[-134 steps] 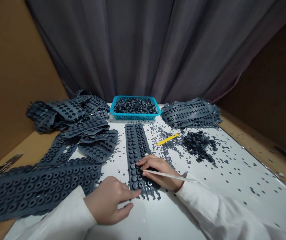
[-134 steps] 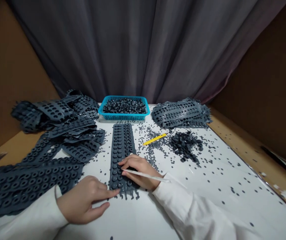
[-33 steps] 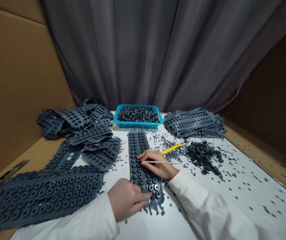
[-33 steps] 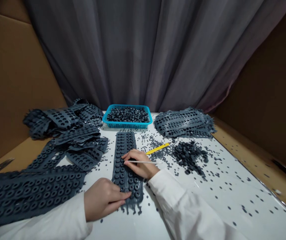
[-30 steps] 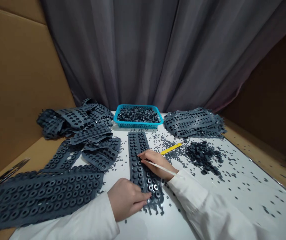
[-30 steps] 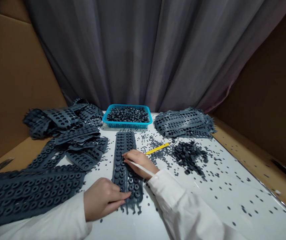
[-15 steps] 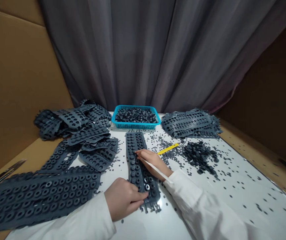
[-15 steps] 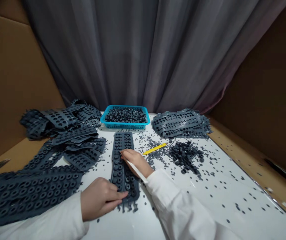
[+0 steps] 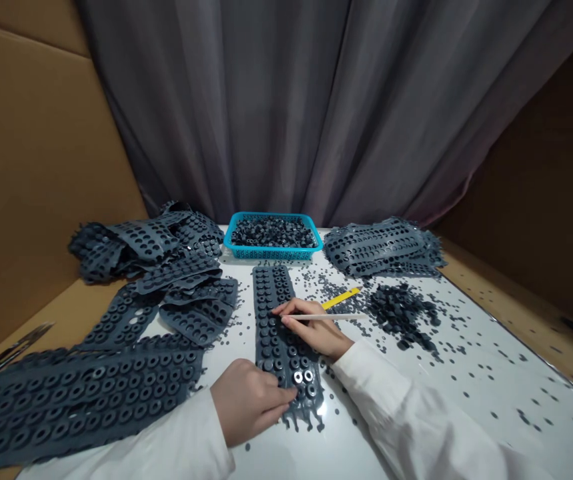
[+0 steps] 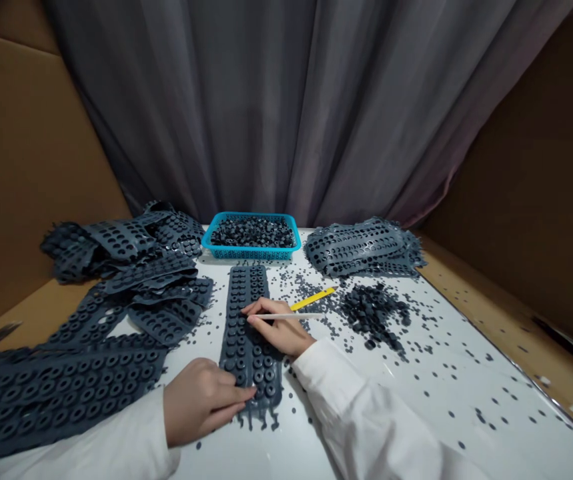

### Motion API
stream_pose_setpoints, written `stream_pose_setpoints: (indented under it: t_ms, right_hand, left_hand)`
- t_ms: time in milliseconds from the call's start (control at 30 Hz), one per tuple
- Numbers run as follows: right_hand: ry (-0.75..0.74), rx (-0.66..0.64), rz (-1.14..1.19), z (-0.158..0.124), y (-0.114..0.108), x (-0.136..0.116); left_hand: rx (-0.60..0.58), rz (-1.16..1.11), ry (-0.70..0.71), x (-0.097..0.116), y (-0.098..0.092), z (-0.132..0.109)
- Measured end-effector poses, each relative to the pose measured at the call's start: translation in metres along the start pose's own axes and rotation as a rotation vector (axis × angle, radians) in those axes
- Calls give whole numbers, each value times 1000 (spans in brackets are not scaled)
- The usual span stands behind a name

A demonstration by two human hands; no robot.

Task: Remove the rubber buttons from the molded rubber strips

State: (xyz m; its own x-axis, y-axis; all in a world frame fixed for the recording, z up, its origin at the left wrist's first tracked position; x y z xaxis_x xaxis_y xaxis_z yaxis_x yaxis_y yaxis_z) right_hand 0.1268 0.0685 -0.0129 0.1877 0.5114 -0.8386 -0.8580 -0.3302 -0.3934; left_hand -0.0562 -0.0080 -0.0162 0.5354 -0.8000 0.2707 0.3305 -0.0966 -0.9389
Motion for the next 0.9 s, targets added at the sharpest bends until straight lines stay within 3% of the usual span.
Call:
stream_pose_setpoints:
  t_ms: [167,433,733,900]
  right_hand:
    - [-49,-46,-43,0,1,1]
    - [-174,-81,-232,0,3,1]
    - [-90,132,-273,7,3,7]
    - [-63,52,-115,4,4,2]
  left_hand:
    - [45,35,37,0,1,0]
    - [-11,26,28,-1,2,0]
    - [-51,-77,19,-1,0,2]
    - [-13,-30,23,-1,1,1]
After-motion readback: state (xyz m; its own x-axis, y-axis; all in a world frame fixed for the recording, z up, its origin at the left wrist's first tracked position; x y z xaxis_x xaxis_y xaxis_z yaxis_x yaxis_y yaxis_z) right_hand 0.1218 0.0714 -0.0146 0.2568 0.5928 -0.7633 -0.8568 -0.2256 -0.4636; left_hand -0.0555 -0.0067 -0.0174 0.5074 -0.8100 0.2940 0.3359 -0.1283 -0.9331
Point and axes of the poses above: each hand's wrist, its own z-axis towards the middle knuckle, its own y-axis out of the palm, x = y × z, the point moved 1 cm from there along z, towards the middle knuckle, and after that the axes turned 5 degrees about -y, right-handed, at the moved point
